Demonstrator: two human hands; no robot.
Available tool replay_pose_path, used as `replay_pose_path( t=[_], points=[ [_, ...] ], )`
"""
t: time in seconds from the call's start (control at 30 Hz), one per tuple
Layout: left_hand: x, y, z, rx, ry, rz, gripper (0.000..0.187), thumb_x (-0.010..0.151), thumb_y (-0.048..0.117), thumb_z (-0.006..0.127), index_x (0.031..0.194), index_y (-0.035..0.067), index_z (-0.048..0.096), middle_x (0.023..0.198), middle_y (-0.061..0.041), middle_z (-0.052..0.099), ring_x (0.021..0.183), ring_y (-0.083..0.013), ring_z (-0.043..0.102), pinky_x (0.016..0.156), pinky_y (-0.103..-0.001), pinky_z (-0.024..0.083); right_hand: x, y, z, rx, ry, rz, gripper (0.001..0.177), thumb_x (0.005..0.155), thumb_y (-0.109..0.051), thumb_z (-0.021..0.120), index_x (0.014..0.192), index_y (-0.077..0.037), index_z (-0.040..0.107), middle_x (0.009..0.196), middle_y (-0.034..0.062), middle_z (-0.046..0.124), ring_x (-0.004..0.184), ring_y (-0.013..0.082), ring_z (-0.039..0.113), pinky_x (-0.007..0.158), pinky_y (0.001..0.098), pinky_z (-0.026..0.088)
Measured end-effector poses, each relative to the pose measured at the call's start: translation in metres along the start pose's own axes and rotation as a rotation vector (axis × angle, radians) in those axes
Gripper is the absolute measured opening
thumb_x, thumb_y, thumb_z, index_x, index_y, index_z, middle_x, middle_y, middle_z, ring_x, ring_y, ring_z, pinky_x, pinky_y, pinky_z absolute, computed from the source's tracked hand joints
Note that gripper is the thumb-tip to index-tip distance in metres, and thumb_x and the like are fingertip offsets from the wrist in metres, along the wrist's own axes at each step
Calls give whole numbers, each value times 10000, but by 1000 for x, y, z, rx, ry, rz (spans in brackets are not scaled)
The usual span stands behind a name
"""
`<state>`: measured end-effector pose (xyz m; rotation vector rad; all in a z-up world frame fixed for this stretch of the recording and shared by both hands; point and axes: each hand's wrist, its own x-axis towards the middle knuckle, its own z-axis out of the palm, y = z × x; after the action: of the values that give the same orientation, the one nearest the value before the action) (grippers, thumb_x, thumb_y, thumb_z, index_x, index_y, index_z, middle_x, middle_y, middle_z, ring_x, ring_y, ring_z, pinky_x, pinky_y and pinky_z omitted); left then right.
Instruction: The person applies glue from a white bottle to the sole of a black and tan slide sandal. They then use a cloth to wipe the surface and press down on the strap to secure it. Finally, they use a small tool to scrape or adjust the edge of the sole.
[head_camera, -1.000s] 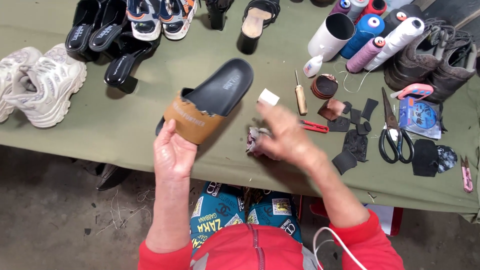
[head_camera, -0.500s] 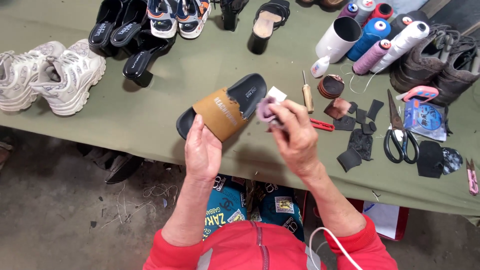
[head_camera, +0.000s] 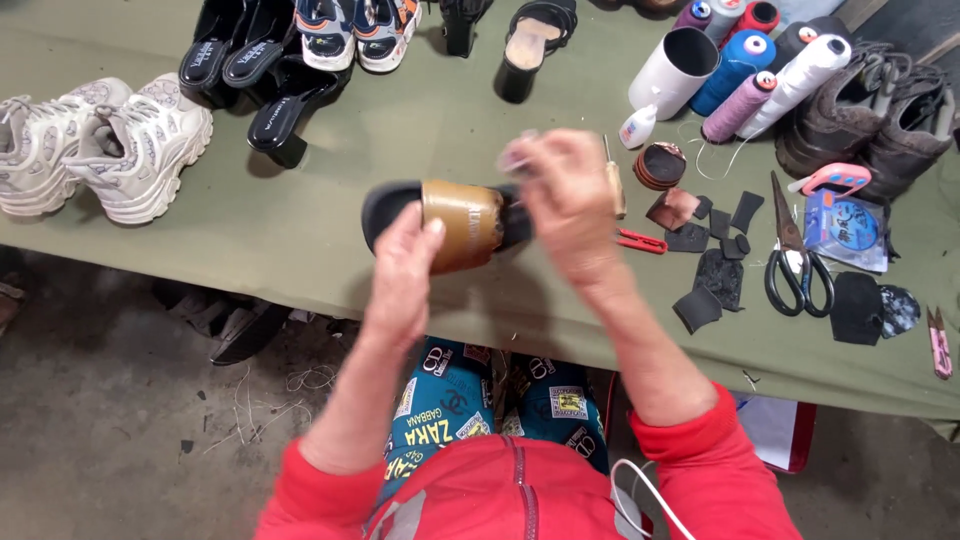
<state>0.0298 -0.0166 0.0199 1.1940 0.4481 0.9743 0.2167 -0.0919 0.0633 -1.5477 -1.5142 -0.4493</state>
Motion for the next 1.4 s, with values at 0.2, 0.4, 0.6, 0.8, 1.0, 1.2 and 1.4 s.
replay_pose_path(
  t=[0.2,0.4,0.6,0.8,1.0,1.2,1.4],
  points=[
    [79,18,-33,293,-277,-120,169,951,129,666,1089,97,757,963,-7,717,938,-97,650,930,-318,537,-5,42,-29,442,68,606,334,947,5,674,1218,-180,738,1155,-12,641,1026,58,590,844,261,574],
    [118,1,3,630,-470,-353,188,850,188,669,988,149,790,825,-35,701,827,-152,637,788,-302,490,-10,30,-11,585,64,825,370,882,20,645,1159,-200,754,1103,-12,701,1039,89,589,899,254,550],
    [142,-64,12,781,-408,-336,155,812,255,666,865,198,801,818,-59,736,850,-201,690,753,-318,513,-63,107,66,482,-66,755,355,851,-59,708,1178,-192,740,1090,86,722,1066,226,649,966,384,510],
    [171,-119,-7,1059,-373,-272,186,790,362,641,823,267,798,847,-41,754,919,-284,727,804,-395,563,-96,131,92,273,-400,729,324,851,-215,776,1170,-248,730,1125,54,738,1118,312,688,949,459,545],
    [190,-125,-10,1221,-467,-273,215,794,328,613,821,219,796,913,-130,754,993,-364,706,851,-470,552,-81,134,85,154,-358,609,300,863,-144,771,1148,-228,728,1031,96,703,1054,343,696,895,453,565],
    [204,-139,-14,1308,-486,-212,222,787,337,615,842,221,796,937,-117,760,1023,-352,709,877,-482,562,-51,109,68,156,-314,566,338,877,-123,758,1184,-253,704,1058,91,680,1091,332,683,929,458,556],
    [155,-100,-35,1284,-235,16,291,916,350,540,1078,167,698,961,-122,702,957,-367,702,827,-517,555,-37,105,59,225,-301,562,414,888,-124,741,1276,-201,621,1146,143,666,1150,386,649,991,499,511]
  ],
)
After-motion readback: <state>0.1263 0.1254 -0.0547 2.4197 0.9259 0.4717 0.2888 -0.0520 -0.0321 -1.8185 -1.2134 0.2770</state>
